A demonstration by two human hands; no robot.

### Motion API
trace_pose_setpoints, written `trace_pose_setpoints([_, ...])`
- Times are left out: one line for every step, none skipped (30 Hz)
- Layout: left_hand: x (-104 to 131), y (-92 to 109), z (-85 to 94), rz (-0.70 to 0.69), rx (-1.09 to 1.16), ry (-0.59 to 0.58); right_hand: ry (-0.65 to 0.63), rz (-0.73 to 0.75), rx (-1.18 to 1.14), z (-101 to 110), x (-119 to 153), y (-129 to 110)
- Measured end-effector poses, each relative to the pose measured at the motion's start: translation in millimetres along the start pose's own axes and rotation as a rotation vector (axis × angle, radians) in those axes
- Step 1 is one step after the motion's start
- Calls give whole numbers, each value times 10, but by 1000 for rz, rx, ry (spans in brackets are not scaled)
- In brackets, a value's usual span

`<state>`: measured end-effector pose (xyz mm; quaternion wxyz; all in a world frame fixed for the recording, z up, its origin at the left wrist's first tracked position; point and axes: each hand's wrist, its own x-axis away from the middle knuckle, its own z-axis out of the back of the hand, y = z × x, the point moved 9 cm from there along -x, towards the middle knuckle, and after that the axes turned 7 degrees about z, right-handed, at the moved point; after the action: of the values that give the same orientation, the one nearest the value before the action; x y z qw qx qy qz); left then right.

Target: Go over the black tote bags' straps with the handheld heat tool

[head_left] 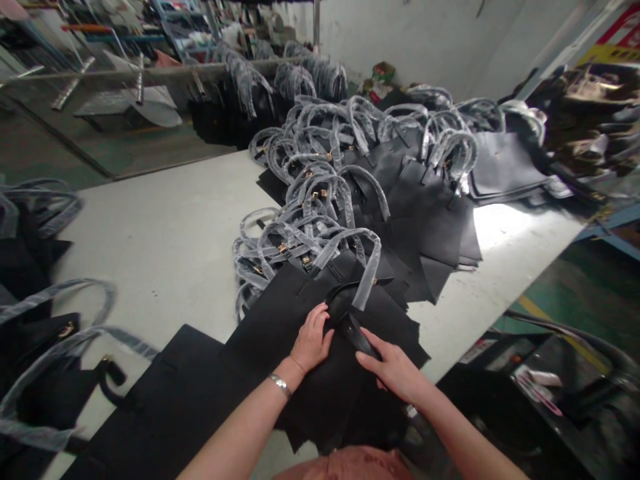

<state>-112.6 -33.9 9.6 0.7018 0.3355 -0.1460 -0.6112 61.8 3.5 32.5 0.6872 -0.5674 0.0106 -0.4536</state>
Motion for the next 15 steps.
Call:
trace_pose_setpoints([9,-8,7,14,3,10,-6,2,-1,-3,19,-9])
trace_pose_setpoints([20,-19,16,34,0,26,-16,-9,-4,-3,56,9])
trace_pose_setpoints([34,-30,27,56,-7,45,-27,-32,-5,3,104,51])
trace_pose_setpoints([46,-37,37,76,-15,62,-38,-57,-6,10,155,103])
trace_pose_setpoints([55,-40,45,90,-22,74,-48,-79,-8,15,200,157])
trace_pose_setpoints([59,-37,47,97,-26,78,-55,-93,-13,15,230,201])
trace_pose_setpoints([57,-31,47,99,-27,77,-58,-97,-24,8,240,229])
trace_pose_setpoints([51,-26,48,100,-25,74,-59,-91,-36,-8,228,238])
trace_pose_setpoints([43,-27,52,104,-21,75,-53,-77,-43,-29,197,227])
trace_pose_setpoints([37,-29,58,107,-17,75,-37,-58,-43,-46,154,197])
trace_pose_setpoints([36,-27,63,104,-12,74,-6,-31,-35,-50,106,149])
trace_pose_setpoints([45,-18,65,92,-5,72,41,5,-21,-37,64,83])
trace_pose_setpoints([67,-6,65,77,2,67,98,44,-5,-8,37,7])
trace_pose_setpoints([103,10,61,59,4,62,160,82,9,33,28,-71])
trace_pose_setpoints([152,25,55,45,-1,58,212,111,17,75,34,-137])
